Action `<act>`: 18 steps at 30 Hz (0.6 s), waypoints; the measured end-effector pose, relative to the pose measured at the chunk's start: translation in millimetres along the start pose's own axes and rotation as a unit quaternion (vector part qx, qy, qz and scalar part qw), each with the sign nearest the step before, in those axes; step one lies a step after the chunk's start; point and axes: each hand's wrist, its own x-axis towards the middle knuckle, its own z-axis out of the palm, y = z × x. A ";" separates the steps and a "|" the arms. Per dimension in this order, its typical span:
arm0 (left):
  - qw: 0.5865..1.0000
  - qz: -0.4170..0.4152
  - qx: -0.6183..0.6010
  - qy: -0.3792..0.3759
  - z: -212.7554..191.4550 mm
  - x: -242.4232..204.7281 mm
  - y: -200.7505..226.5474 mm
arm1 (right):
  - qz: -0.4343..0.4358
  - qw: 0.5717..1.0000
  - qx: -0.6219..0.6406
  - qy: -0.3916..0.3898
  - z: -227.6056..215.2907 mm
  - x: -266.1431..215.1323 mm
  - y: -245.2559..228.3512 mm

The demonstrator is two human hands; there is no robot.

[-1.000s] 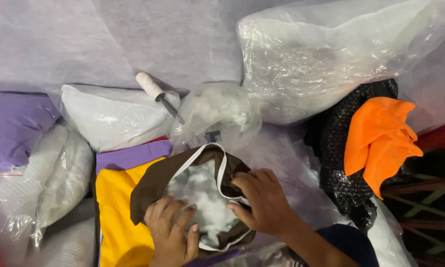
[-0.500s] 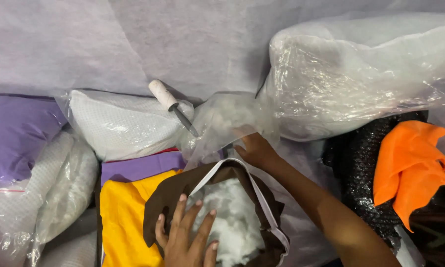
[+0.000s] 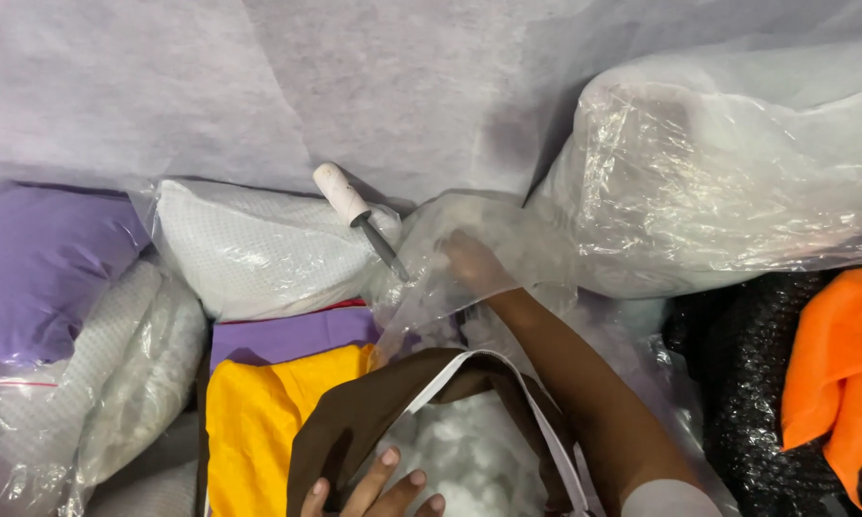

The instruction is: Stuffing a brown pillowcase with white fiberfill material by hand.

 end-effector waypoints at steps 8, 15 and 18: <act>0.995 -0.003 -0.090 0.043 -26.3 40.8 16.5 | 0.348 0.871 0.303 0.171 -71.5 -33.5 -31.7; 0.970 -0.021 -0.237 0.052 -58.1 68.1 21.2 | 0.480 0.622 0.596 0.164 -135.1 -79.9 -87.6; 0.956 -0.048 -0.285 0.045 -80.7 84.2 25.6 | 0.537 0.591 0.584 0.146 -160.0 -94.3 -111.2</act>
